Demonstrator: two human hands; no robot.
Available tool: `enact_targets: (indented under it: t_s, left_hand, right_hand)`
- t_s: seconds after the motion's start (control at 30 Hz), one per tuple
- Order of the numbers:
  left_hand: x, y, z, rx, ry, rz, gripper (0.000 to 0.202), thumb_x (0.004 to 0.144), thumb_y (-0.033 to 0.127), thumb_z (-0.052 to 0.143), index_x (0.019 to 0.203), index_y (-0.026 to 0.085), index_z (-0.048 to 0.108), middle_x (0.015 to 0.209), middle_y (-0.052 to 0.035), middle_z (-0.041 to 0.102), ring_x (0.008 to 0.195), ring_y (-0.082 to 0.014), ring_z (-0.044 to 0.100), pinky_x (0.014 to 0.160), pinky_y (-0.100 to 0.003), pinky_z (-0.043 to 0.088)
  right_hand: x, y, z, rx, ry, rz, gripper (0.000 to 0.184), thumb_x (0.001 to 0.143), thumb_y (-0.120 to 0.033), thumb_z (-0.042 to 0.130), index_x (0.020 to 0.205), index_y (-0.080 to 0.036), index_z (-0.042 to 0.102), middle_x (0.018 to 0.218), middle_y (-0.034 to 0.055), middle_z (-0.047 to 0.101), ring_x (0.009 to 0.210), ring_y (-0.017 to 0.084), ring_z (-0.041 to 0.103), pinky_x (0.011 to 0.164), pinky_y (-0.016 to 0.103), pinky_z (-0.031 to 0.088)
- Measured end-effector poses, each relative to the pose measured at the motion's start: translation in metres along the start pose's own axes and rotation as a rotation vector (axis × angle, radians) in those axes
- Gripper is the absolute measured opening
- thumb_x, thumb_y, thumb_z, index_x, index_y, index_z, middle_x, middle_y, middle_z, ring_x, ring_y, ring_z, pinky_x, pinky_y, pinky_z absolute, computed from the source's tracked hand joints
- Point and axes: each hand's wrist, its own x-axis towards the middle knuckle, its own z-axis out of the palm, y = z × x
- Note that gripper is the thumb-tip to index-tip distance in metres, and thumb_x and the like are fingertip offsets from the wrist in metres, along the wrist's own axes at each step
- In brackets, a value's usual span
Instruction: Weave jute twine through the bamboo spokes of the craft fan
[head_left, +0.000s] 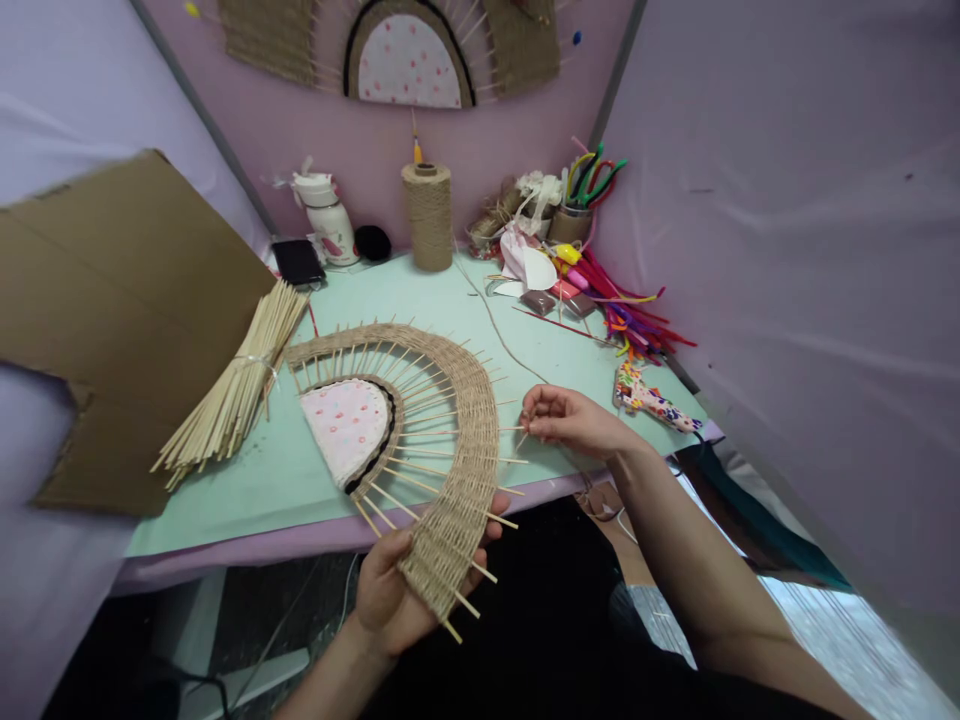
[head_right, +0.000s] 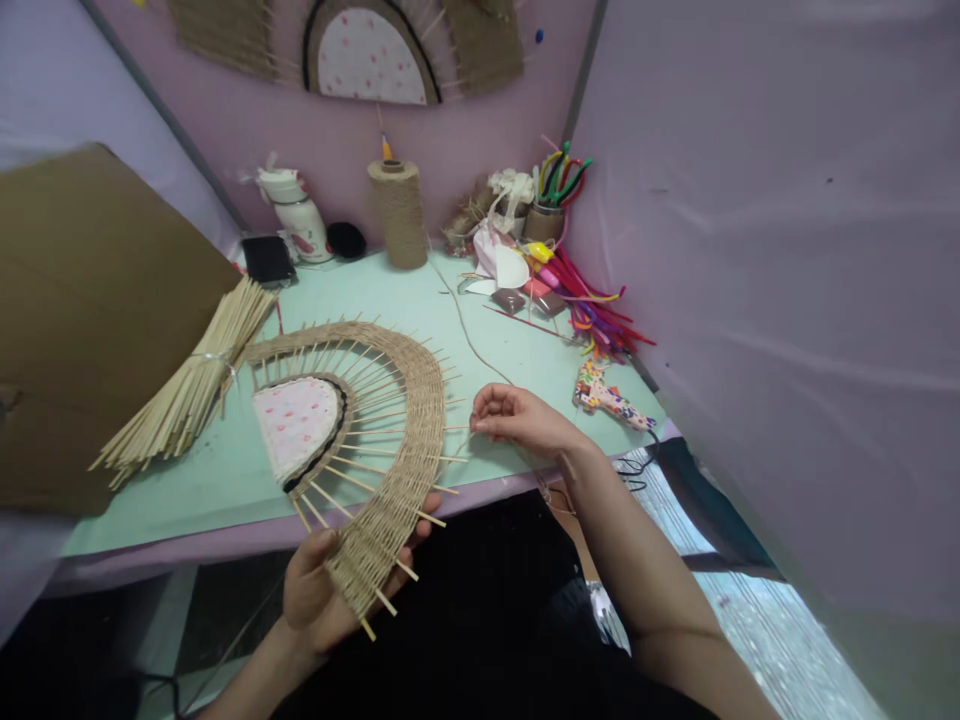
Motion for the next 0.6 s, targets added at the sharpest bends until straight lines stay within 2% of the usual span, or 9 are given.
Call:
enact_targets:
  t_s: [0.17, 0.27, 0.37, 0.47, 0.6]
  left_hand:
    - [-0.008, 0.001, 0.001, 0.022, -0.006, 0.007, 0.054, 0.091, 0.031, 0.04, 0.139, 0.007, 0.048, 0.148, -0.0162, 0.042, 0.132, -0.0227, 0.046, 0.107, -0.028, 0.038]
    - [-0.008, 0.003, 0.001, 0.024, -0.01, 0.014, 0.052, 0.091, 0.031, 0.039, 0.137, 0.009, 0.05, 0.147, -0.0154, 0.043, 0.132, -0.0233, 0.046, 0.107, -0.029, 0.039]
    - [-0.006, 0.003, 0.0, 0.024, -0.002, 0.011, 0.052, 0.091, 0.031, 0.04, 0.136, 0.009, 0.051, 0.145, -0.0155, 0.046, 0.132, -0.0229, 0.047, 0.106, -0.028, 0.039]
    - [-0.005, 0.003, 0.0, 0.028, -0.009, 0.008, 0.051, 0.091, 0.031, 0.039, 0.136, 0.008, 0.051, 0.145, -0.0148, 0.047, 0.131, -0.0229, 0.047, 0.106, -0.028, 0.039]
    - [-0.007, 0.001, 0.0, 0.038, 0.015, 0.0, 0.052, 0.09, 0.031, 0.042, 0.136, 0.007, 0.051, 0.145, -0.0161, 0.046, 0.128, -0.022, 0.05, 0.104, -0.027, 0.041]
  right_hand:
    - [-0.01, -0.011, 0.002, -0.241, -0.068, -0.056, 0.026, 0.077, -0.033, 0.072, 0.096, -0.019, 0.059, 0.084, 0.0005, 0.066, 0.079, 0.013, 0.06, 0.075, 0.028, 0.046]
    - [-0.021, -0.024, -0.004, -0.434, -0.105, -0.034, 0.029, 0.08, -0.037, 0.069, 0.102, -0.019, 0.061, 0.086, 0.0019, 0.067, 0.081, 0.015, 0.061, 0.076, 0.03, 0.047]
    - [-0.032, -0.037, -0.01, -0.552, -0.086, -0.045, 0.025, 0.081, -0.041, 0.067, 0.089, -0.018, 0.068, 0.084, 0.003, 0.068, 0.078, 0.016, 0.061, 0.073, 0.029, 0.047]
    - [-0.033, -0.042, -0.004, -0.564, 0.074, -0.142, 0.023, 0.08, -0.041, 0.067, 0.081, -0.018, 0.069, 0.079, 0.003, 0.068, 0.074, 0.016, 0.06, 0.07, 0.029, 0.046]
    - [-0.019, -0.031, 0.021, -0.581, 0.35, -0.255, 0.02, 0.08, -0.039, 0.067, 0.078, -0.019, 0.068, 0.073, 0.002, 0.067, 0.07, 0.015, 0.058, 0.065, 0.028, 0.044]
